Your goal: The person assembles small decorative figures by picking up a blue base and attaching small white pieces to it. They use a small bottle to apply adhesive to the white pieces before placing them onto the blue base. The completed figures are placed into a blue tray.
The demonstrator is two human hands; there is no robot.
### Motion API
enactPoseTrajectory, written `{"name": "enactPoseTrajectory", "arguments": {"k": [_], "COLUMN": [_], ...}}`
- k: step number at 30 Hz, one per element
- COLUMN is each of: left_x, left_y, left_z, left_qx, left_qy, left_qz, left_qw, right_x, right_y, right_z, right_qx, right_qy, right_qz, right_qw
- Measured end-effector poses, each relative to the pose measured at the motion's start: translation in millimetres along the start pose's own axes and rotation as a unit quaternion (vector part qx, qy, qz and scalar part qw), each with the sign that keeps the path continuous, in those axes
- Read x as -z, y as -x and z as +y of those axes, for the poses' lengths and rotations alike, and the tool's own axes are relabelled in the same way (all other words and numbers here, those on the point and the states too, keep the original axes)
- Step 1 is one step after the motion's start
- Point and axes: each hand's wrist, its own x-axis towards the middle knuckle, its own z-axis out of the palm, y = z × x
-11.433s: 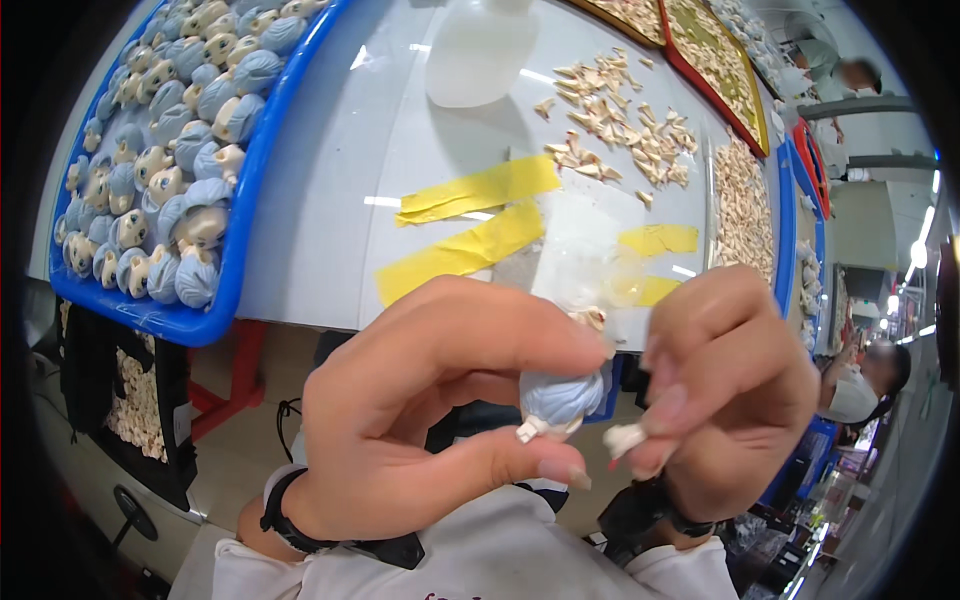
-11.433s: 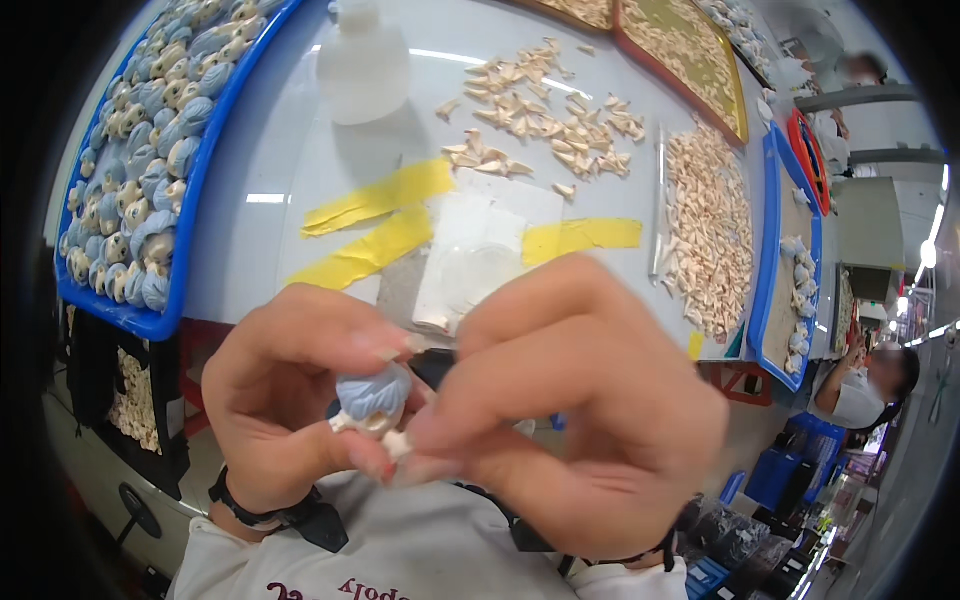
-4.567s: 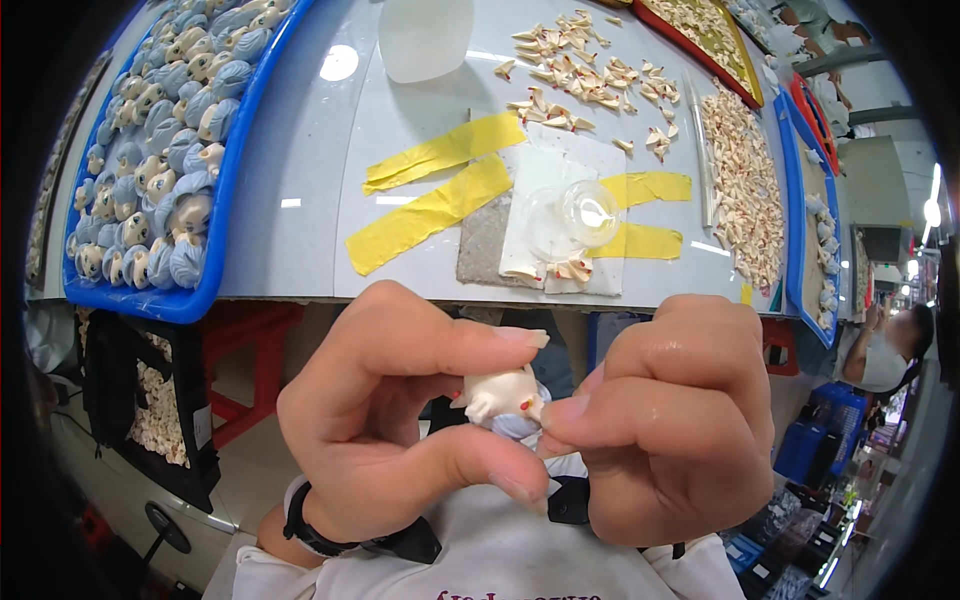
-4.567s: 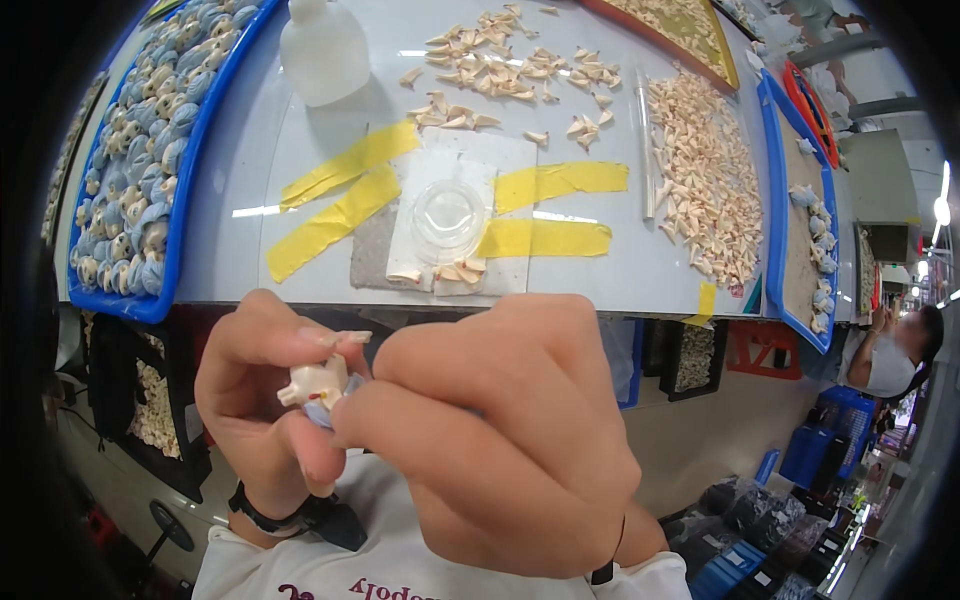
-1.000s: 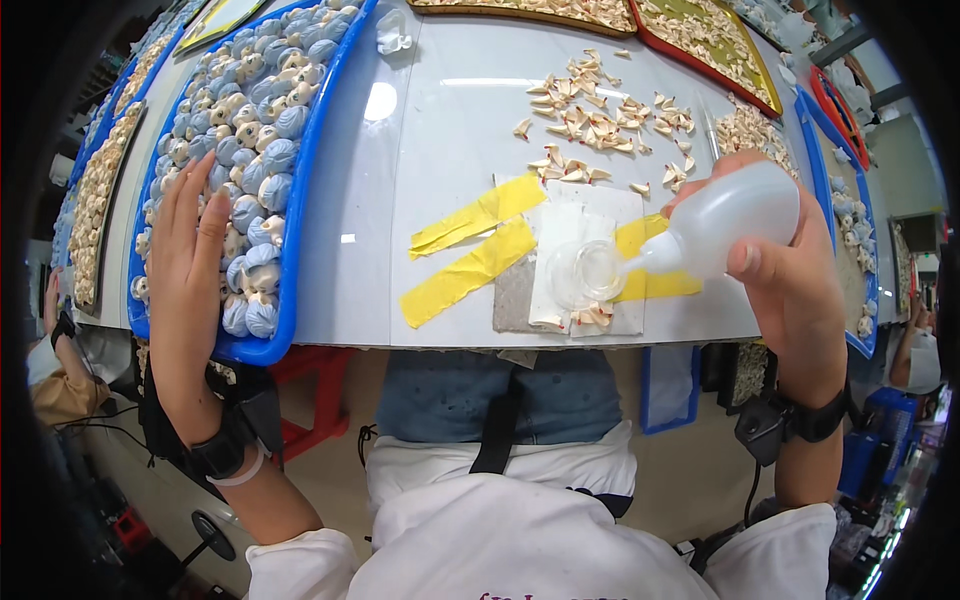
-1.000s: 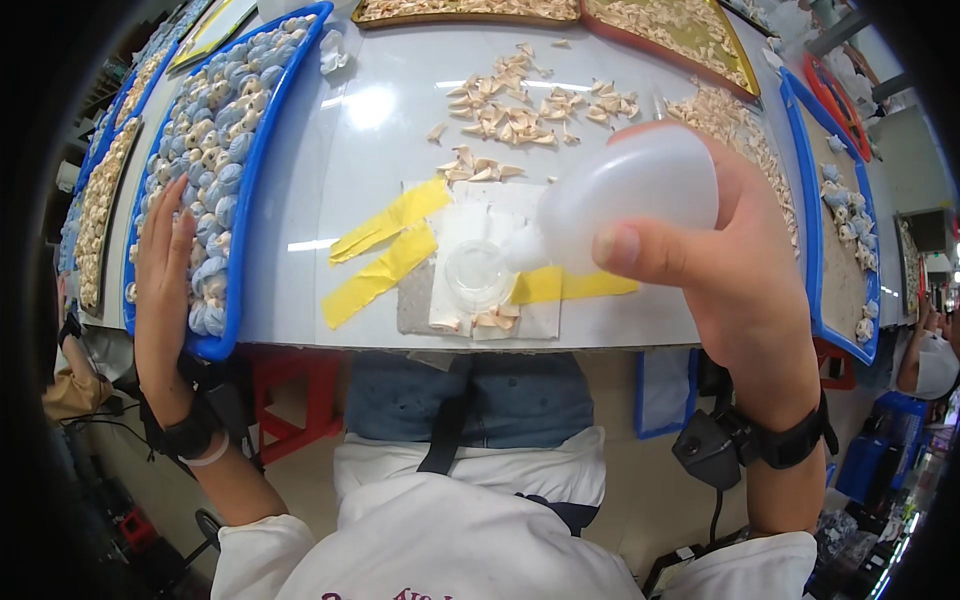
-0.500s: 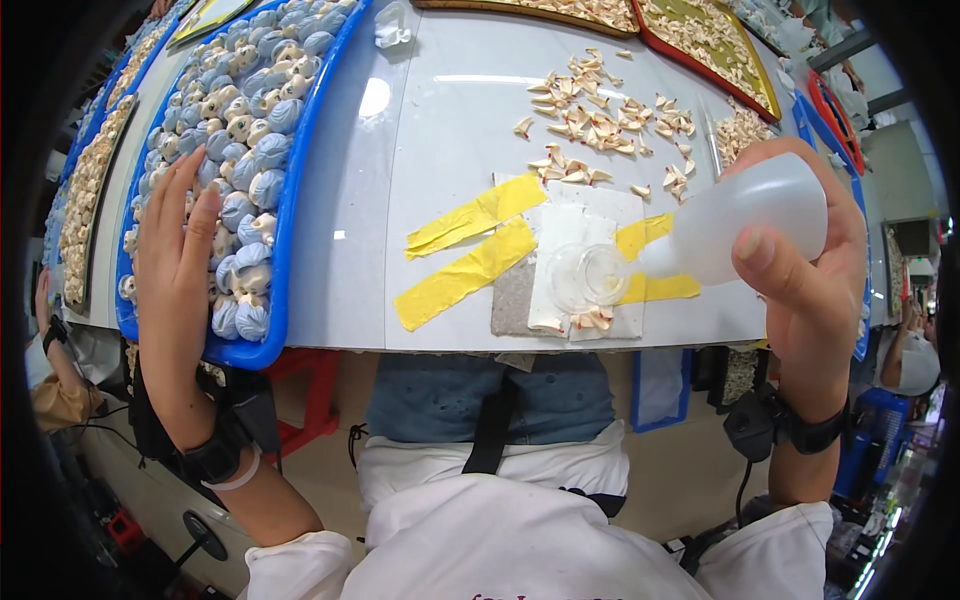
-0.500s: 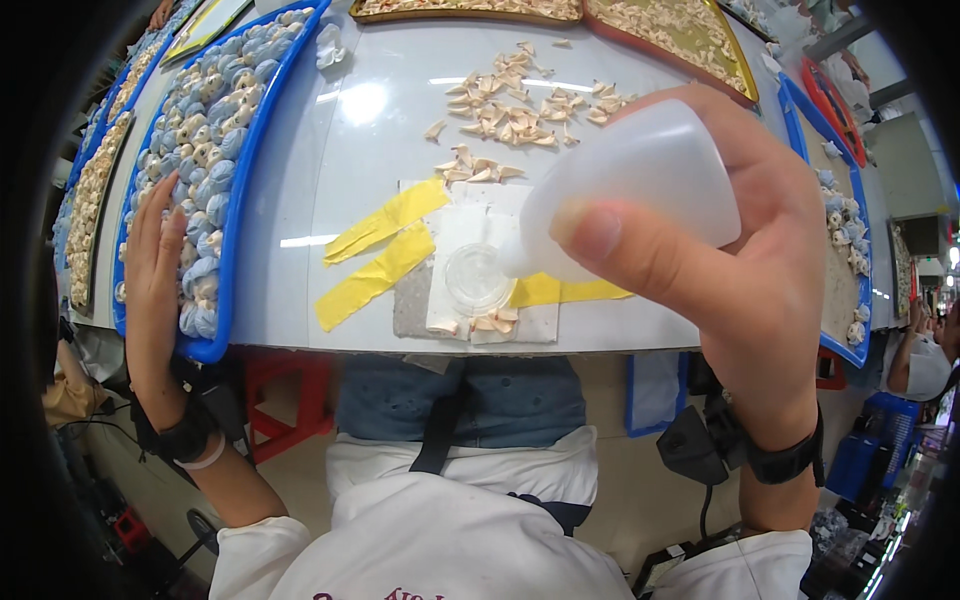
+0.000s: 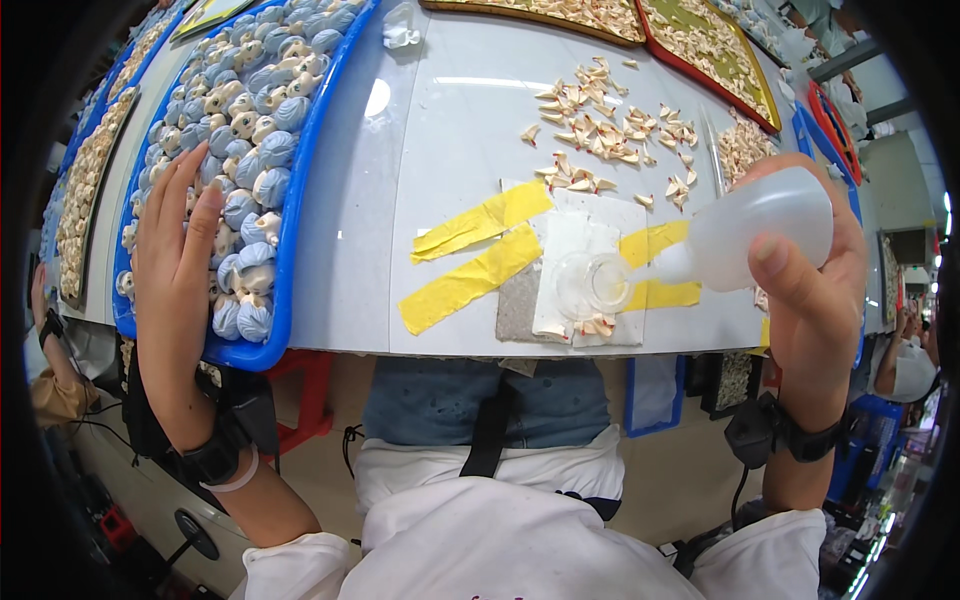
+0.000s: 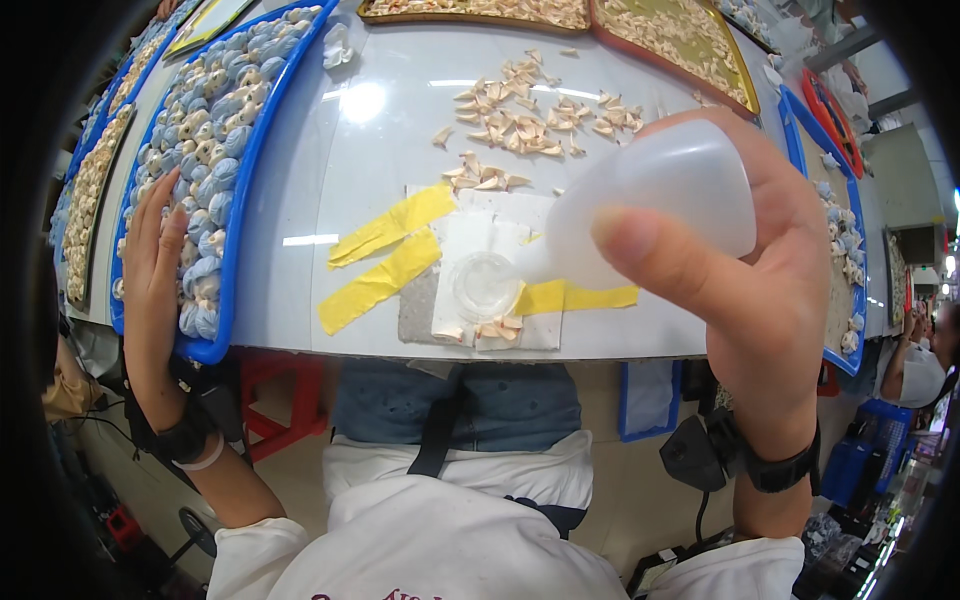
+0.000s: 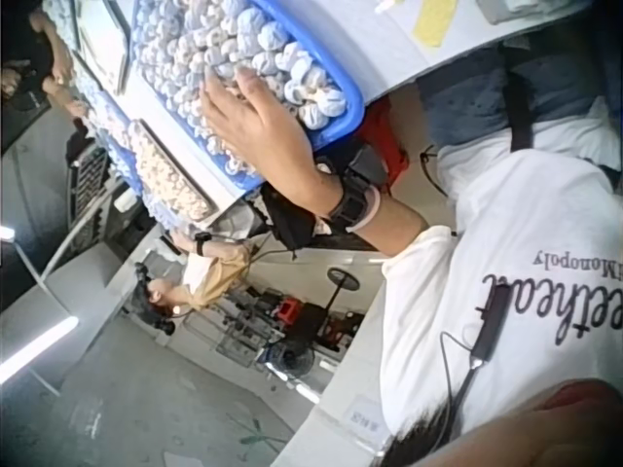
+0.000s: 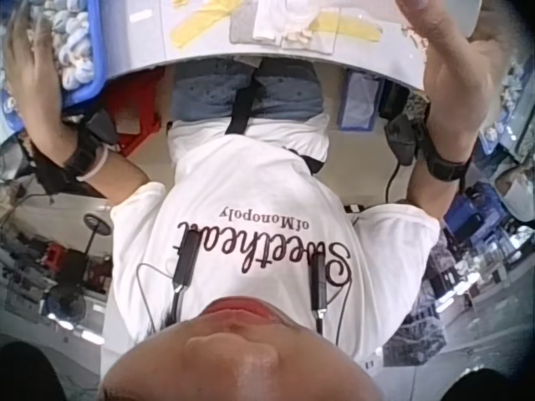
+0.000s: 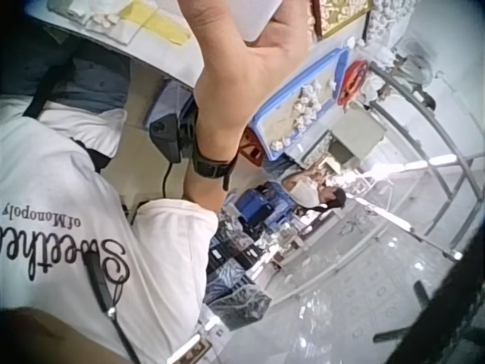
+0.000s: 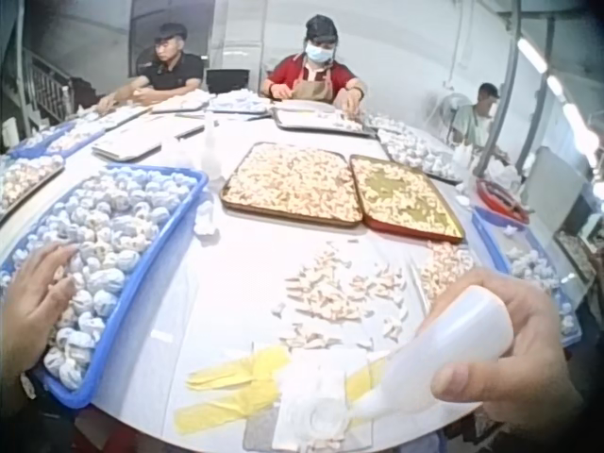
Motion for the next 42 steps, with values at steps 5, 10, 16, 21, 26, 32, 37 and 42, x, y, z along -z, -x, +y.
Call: {"name": "enactPoseTrajectory", "arguments": {"k": [5, 10, 16, 21, 26, 32, 37, 42], "left_x": [1.7, 2.6, 1.4, 3.5, 6.4, 7.4, 6.3, 7.2], "left_y": [-1.1, -0.1, 0.9, -0.2, -0.4, 0.6, 1.2, 1.9], "left_z": [2.0, 1.3, 2.9, 4.0, 6.7, 3.2, 8.1, 4.9], "left_qx": [-0.008, -0.010, 0.000, -0.001, 0.005, 0.010, 0.019, 0.010], "left_qy": [0.001, -0.022, -0.023, -0.012, -0.008, -0.017, -0.012, -0.021], "left_qz": [-0.003, 0.003, 0.010, 0.005, 0.001, -0.008, -0.013, -0.008], "left_qw": [1.000, 1.000, 1.000, 1.000, 1.000, 1.000, 1.000, 1.000], "right_x": [-0.4, 7.9, -10.4, -28.4, -49.7, -56.4, -25.2, -11.1], "right_y": [3.3, -4.3, -31.0, -89.5, -140.8, -152.5, -146.0, -118.4], "right_z": [7.1, 12.2, 7.4, 14.3, 12.1, 10.0, 32.0, 38.9], "right_qx": [-0.041, -0.060, 0.019, 0.217, 0.264, 0.235, 0.214, 0.169], "right_qy": [-0.103, -0.176, -0.132, 0.017, 0.098, 0.164, 0.145, 0.223], "right_qz": [0.035, -0.040, -0.051, -0.063, -0.100, -0.158, -0.196, -0.242], "right_qw": [0.993, 0.982, 0.990, 0.974, 0.954, 0.945, 0.946, 0.929]}}
